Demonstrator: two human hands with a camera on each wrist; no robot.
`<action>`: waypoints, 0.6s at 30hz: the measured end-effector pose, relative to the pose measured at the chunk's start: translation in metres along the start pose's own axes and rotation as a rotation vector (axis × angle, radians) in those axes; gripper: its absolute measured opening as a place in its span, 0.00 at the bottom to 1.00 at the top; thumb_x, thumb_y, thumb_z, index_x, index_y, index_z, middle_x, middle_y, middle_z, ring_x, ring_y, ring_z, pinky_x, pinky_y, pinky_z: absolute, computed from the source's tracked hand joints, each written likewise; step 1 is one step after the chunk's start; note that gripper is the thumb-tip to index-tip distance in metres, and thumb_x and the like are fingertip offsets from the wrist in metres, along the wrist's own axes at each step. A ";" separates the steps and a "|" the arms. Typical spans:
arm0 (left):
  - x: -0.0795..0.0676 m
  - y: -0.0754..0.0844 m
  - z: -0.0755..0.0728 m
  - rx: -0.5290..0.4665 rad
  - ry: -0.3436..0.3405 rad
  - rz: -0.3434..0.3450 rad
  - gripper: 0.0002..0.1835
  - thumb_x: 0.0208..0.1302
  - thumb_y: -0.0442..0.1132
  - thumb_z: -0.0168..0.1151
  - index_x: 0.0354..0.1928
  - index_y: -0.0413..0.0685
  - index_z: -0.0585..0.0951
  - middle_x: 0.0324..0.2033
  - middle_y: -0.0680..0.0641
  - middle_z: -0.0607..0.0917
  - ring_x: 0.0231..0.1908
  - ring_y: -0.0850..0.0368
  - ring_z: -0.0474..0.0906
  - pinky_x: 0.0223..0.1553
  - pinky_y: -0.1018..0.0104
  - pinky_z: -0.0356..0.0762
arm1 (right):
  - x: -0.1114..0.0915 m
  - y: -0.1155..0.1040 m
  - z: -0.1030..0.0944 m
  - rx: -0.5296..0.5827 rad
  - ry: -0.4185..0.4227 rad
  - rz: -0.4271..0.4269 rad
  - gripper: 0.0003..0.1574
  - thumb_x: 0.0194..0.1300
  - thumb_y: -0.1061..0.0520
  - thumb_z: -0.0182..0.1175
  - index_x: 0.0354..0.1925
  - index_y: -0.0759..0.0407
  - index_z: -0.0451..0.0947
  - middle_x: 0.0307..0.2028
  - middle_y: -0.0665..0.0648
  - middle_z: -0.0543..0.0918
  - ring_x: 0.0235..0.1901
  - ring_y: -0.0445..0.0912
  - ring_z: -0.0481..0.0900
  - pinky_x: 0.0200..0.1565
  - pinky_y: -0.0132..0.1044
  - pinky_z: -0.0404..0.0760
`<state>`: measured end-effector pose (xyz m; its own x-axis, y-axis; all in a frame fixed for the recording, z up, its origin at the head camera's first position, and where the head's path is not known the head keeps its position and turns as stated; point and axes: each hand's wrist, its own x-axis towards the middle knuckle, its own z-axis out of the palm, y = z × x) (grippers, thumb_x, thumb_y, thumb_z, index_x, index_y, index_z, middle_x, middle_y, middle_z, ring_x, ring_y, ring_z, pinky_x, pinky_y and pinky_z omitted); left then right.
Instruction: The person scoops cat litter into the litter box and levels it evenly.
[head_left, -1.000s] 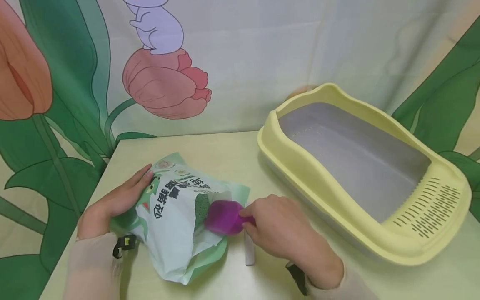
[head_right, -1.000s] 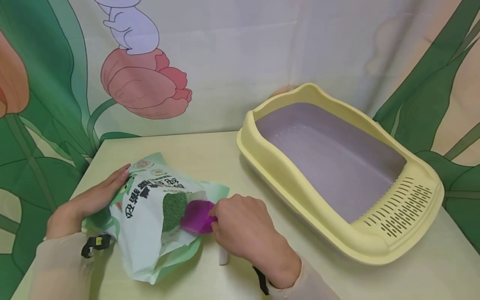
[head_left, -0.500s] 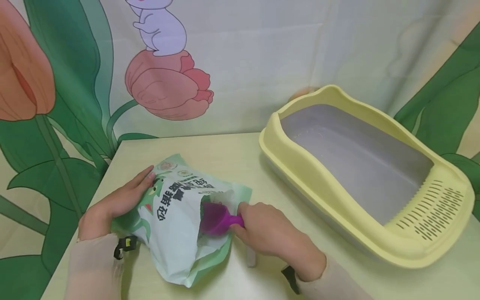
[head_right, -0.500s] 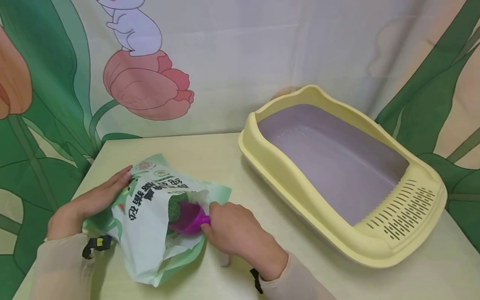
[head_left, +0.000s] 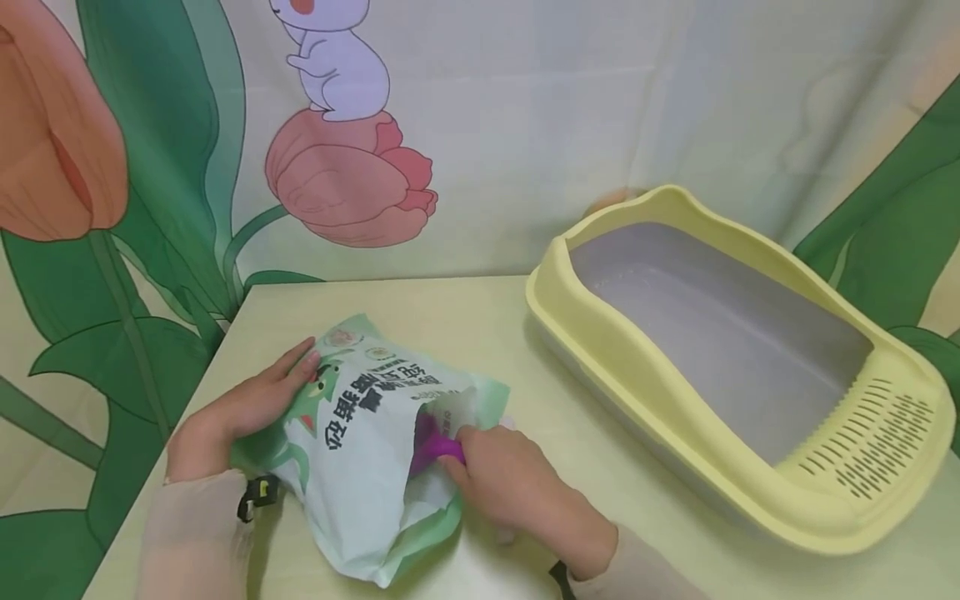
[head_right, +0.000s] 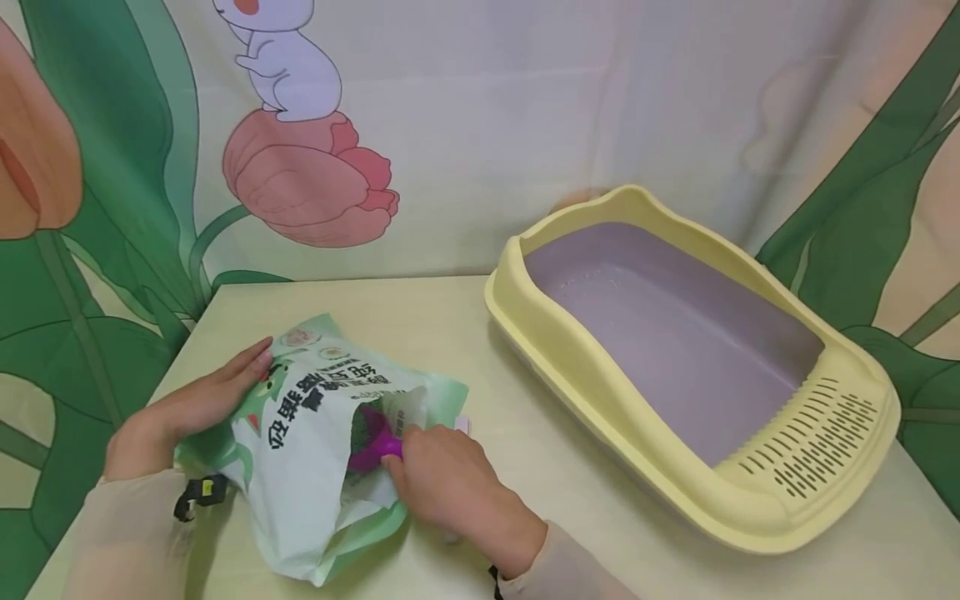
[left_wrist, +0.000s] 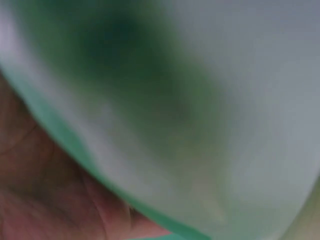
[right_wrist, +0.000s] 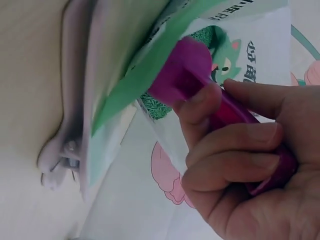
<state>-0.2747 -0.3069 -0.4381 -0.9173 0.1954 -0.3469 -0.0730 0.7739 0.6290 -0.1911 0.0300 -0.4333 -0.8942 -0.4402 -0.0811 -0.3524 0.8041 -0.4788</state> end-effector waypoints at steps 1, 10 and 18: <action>0.000 0.000 0.000 0.008 0.002 -0.003 0.44 0.78 0.72 0.26 0.85 0.56 0.38 0.80 0.29 0.52 0.77 0.24 0.48 0.71 0.25 0.51 | 0.001 -0.001 0.002 -0.002 0.015 -0.001 0.18 0.77 0.45 0.58 0.34 0.55 0.76 0.18 0.50 0.71 0.20 0.43 0.69 0.22 0.36 0.68; -0.002 0.007 0.001 0.047 -0.007 -0.037 0.46 0.76 0.74 0.26 0.85 0.57 0.39 0.80 0.29 0.51 0.77 0.24 0.49 0.71 0.25 0.53 | 0.019 -0.010 0.032 0.025 0.112 -0.033 0.10 0.75 0.52 0.55 0.35 0.54 0.76 0.24 0.51 0.77 0.22 0.43 0.73 0.24 0.38 0.72; -0.001 0.001 -0.003 0.045 -0.010 -0.044 0.46 0.75 0.76 0.26 0.85 0.59 0.39 0.80 0.30 0.53 0.77 0.26 0.51 0.72 0.27 0.54 | 0.014 -0.008 0.009 0.091 -0.033 0.018 0.17 0.74 0.43 0.58 0.46 0.55 0.75 0.24 0.51 0.76 0.20 0.44 0.73 0.22 0.37 0.72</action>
<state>-0.2749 -0.3081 -0.4351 -0.9095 0.1663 -0.3811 -0.0955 0.8085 0.5808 -0.1984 0.0136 -0.4387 -0.8899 -0.4405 -0.1185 -0.3089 0.7731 -0.5540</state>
